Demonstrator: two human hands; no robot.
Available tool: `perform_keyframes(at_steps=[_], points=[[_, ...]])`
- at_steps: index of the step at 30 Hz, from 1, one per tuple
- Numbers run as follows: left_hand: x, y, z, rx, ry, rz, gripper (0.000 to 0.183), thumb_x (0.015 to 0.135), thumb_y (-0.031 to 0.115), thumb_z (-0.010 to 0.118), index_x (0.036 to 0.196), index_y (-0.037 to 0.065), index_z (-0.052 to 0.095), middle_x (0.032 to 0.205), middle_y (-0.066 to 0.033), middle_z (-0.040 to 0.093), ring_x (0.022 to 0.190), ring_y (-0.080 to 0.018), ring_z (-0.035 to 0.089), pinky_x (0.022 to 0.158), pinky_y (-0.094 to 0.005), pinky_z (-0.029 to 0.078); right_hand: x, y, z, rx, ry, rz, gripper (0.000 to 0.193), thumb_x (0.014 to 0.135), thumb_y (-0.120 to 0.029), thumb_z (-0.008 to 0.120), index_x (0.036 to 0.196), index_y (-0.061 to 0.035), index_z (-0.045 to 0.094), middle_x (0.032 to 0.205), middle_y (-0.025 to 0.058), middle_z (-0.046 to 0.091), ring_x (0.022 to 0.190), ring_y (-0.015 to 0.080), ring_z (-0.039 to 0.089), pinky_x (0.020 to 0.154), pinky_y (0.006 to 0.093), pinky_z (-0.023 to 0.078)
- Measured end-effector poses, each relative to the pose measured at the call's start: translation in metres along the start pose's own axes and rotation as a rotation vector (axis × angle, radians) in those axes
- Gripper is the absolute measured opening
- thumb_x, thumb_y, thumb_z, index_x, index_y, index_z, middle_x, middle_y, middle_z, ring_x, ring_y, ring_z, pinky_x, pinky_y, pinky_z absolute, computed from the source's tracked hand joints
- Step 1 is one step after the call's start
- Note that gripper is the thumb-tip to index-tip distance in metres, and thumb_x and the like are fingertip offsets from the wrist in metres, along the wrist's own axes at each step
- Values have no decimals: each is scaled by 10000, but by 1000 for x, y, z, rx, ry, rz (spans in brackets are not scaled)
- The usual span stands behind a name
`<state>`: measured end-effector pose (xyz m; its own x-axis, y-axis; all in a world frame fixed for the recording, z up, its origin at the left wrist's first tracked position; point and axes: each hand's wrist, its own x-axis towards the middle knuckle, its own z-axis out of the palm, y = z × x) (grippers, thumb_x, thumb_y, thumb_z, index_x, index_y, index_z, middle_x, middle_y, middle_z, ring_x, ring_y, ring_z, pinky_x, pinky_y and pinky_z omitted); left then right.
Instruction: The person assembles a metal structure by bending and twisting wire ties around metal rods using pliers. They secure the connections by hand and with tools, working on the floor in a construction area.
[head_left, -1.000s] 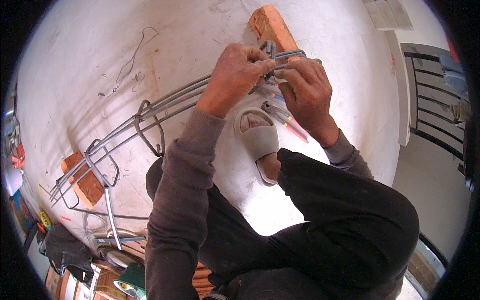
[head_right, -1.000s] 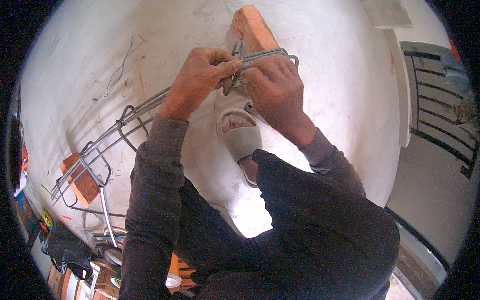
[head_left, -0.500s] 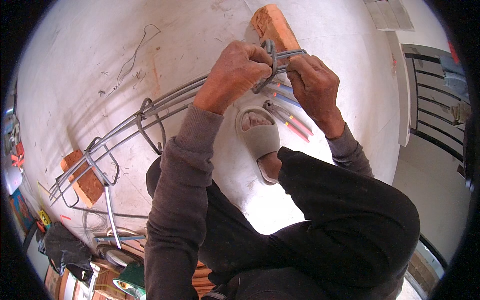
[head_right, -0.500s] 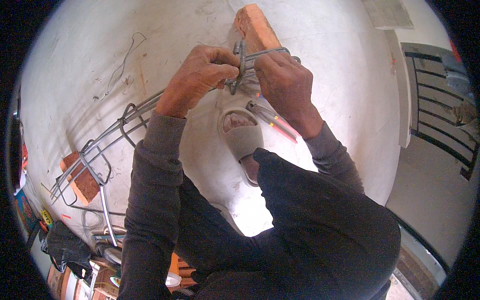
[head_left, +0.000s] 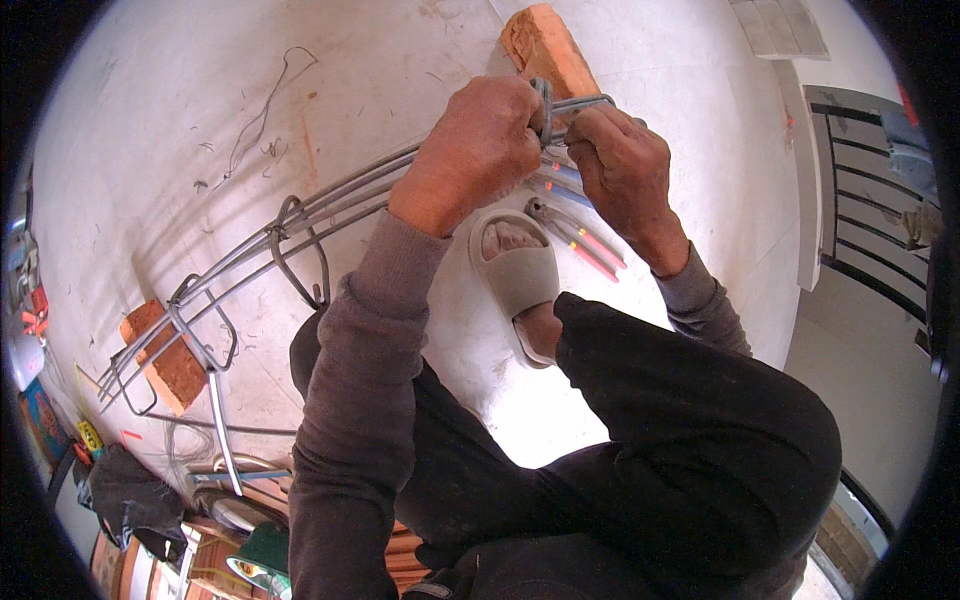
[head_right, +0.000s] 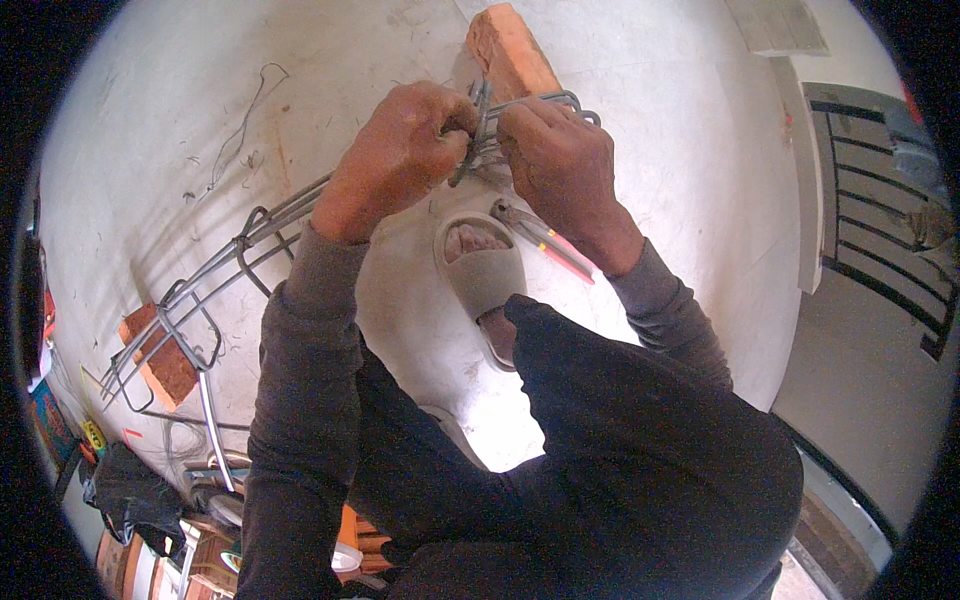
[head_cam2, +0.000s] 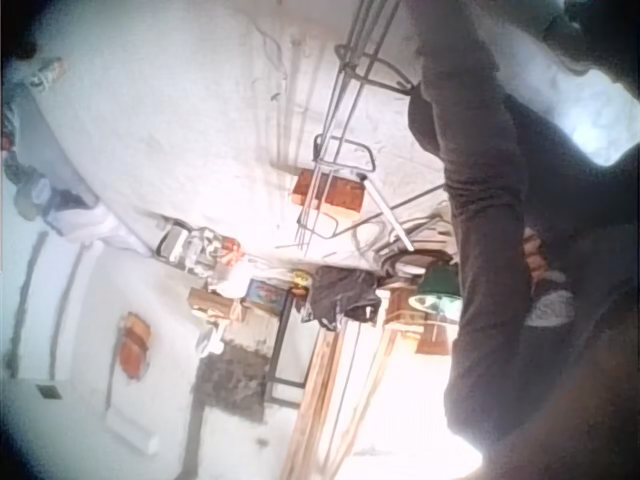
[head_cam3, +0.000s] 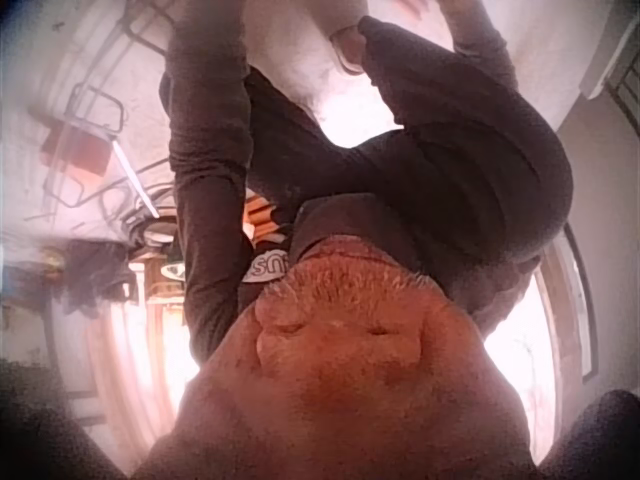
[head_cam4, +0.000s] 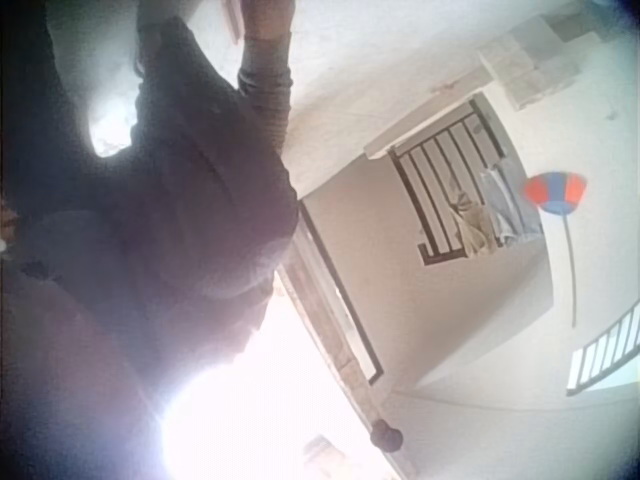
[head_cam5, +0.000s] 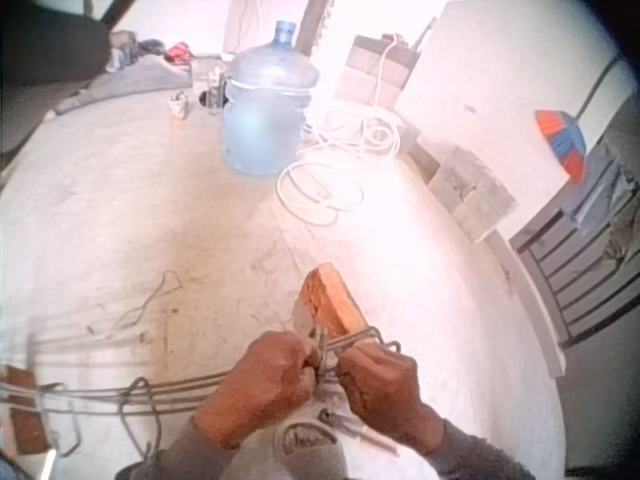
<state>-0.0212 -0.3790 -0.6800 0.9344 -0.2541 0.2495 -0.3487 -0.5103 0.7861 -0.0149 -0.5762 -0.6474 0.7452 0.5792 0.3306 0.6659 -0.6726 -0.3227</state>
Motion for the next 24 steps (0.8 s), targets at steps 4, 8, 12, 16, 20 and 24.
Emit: perform_keyframes(at_steps=[4,8,12,16,20,24], points=[[3,13,-1,52,-26,-32,177,748,88,586,837,-19,695,822,-240,641,802,-429,627,777,-489,501,-1,1,-2,-22,-10,-20,124,800,13,684,829,-61,589,773,72,637,649,226,630,603,346,504],[2,8,0,49,-54,-48,191,736,86,593,851,-30,691,799,-228,640,737,-407,630,748,-480,508,-1,3,0,-17,6,-57,127,802,27,682,830,-56,591,760,79,634,644,225,637,576,340,510],[1,-6,-7,-118,-176,-62,192,783,73,593,889,-52,693,788,-168,669,724,-288,673,742,-409,543,-2,9,5,10,3,2,123,806,29,683,837,-49,593,750,91,639,653,224,656,576,342,522],[-1,-8,-18,-442,-309,-283,198,824,79,615,941,-60,695,831,-127,689,792,-203,690,769,-350,558,-2,13,9,88,29,75,103,808,-48,670,844,-103,591,737,84,613,668,294,643,576,398,502],[-9,-11,-12,-461,-303,-253,228,793,70,673,972,-71,686,856,-126,695,809,-201,685,776,-333,551,-3,15,13,79,24,73,99,812,-60,676,843,-105,594,735,83,619,663,287,649,566,393,500],[-12,-8,-6,-313,-188,-171,212,774,74,724,942,-49,690,845,-175,692,795,-258,681,749,-359,536,-1,14,13,23,-14,57,56,845,-33,676,875,-64,640,783,90,682,649,229,674,572,342,526]])
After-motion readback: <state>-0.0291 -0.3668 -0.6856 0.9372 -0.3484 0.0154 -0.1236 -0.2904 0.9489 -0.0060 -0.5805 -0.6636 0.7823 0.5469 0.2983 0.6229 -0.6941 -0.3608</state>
